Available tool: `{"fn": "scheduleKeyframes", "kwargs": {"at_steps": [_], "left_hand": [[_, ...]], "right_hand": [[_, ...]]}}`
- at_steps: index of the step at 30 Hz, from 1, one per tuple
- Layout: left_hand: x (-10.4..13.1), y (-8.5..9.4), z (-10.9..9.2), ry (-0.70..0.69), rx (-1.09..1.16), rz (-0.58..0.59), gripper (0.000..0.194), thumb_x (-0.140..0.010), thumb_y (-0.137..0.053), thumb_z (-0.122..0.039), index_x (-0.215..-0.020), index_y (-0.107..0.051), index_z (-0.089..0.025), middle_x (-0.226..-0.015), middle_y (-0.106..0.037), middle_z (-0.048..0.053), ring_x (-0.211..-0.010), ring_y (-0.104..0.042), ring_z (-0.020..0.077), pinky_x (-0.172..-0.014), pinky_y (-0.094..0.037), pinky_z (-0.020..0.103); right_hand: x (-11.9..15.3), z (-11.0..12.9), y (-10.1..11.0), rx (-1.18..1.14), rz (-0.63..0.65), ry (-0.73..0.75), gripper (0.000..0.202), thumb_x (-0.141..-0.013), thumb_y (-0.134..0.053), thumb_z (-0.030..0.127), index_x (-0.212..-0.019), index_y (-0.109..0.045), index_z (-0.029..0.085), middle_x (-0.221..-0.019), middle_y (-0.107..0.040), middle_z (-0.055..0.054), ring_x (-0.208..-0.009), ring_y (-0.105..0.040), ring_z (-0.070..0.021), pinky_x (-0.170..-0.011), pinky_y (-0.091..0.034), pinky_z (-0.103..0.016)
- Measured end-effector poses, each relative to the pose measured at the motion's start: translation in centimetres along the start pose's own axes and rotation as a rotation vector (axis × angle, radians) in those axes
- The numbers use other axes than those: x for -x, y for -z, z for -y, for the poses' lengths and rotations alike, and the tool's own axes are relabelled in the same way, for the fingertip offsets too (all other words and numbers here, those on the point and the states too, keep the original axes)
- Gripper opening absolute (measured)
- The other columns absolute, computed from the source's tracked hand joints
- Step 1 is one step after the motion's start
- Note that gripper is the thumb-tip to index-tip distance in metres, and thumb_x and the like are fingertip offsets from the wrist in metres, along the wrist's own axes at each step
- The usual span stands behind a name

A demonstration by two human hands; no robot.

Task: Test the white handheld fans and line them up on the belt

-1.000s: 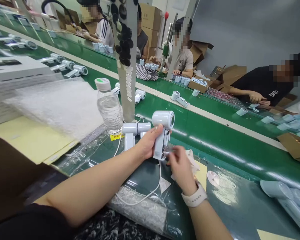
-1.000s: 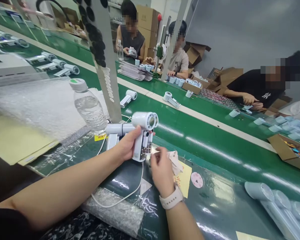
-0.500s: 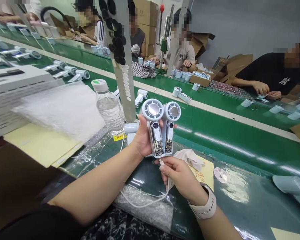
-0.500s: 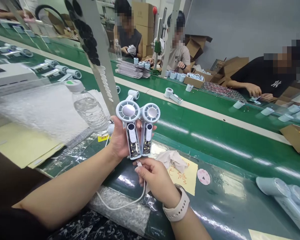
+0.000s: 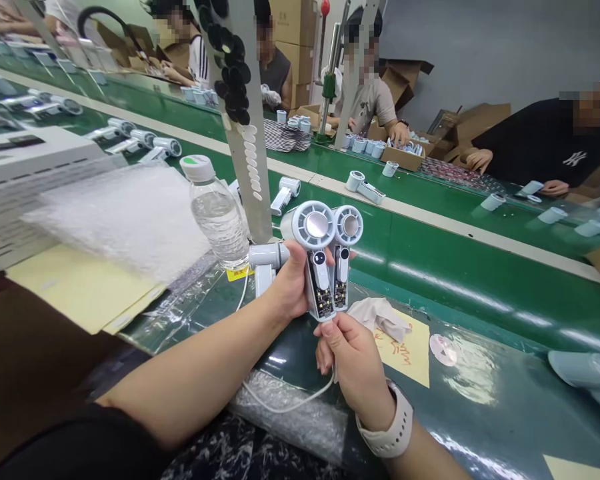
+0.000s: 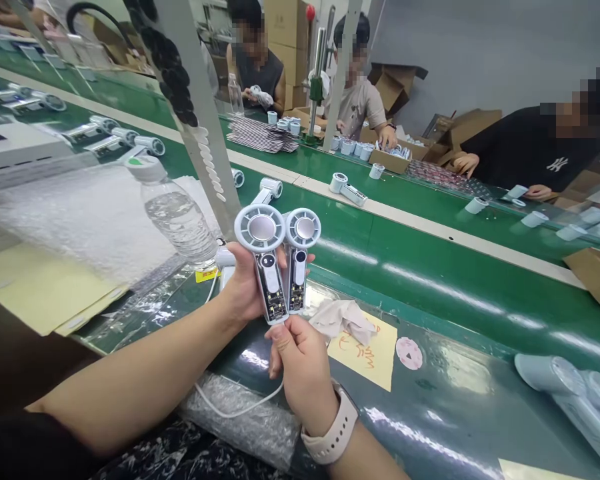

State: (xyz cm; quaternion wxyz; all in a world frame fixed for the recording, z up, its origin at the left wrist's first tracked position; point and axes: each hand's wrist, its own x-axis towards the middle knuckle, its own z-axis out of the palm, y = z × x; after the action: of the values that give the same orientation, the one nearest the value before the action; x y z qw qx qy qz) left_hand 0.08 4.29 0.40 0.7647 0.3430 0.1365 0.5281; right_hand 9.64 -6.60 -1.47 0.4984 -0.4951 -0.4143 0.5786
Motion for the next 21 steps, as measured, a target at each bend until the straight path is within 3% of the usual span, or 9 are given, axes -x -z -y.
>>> {"fn": "scheduleKeyframes", "kwargs": {"at_steps": [4,7,13,21], "left_hand": [[-0.2,-0.1,-0.4,0.038,0.105,-0.063,0.071,-0.054,-0.070,-0.086,-0.062,-0.065,-0.016,-0.099,-0.076,0.011,-0.097,-0.073,0.0273,-0.079,-0.060,0.033],[-0.3,-0.2,-1.0,0.091,0.223,-0.073,0.070,-0.059,-0.068,-0.086,-0.063,-0.063,-0.016,-0.103,-0.076,0.012,-0.104,-0.071,0.0292,-0.090,-0.059,0.039],[0.1,-0.6,-1.4,0.072,0.182,0.038,0.068,-0.053,-0.074,-0.083,-0.063,-0.063,-0.016,-0.106,-0.075,0.011,-0.105,-0.072,0.0303,-0.086,-0.060,0.037],[0.4,-0.9,-2.0,0.016,0.094,0.097,0.069,-0.057,-0.069,-0.086,-0.063,-0.063,-0.017,-0.106,-0.075,0.010,-0.112,-0.069,0.0330,-0.088,-0.061,0.038]], "right_hand": [[0.2,1.0,0.4,0.263,-0.026,0.204,0.035,-0.094,-0.057,0.051,-0.077,-0.066,0.021,-0.079,-0.067,-0.003,-0.076,-0.060,-0.0169,-0.071,-0.046,-0.029],[0.2,1.4,0.7,0.317,-0.032,0.311,0.030,-0.095,-0.057,0.043,-0.076,-0.066,0.022,-0.094,-0.070,-0.005,-0.090,-0.062,-0.0193,-0.080,-0.046,-0.030],[-0.3,0.9,1.0,0.249,-0.122,0.172,0.034,-0.092,-0.059,0.050,-0.074,-0.066,0.021,-0.074,-0.068,-0.003,-0.073,-0.060,-0.0194,-0.069,-0.046,-0.031],[0.0,1.6,1.4,0.236,-0.052,0.144,0.036,-0.087,-0.064,0.051,-0.067,-0.067,0.021,-0.070,-0.069,-0.004,-0.070,-0.060,-0.0194,-0.068,-0.046,-0.031]]}}
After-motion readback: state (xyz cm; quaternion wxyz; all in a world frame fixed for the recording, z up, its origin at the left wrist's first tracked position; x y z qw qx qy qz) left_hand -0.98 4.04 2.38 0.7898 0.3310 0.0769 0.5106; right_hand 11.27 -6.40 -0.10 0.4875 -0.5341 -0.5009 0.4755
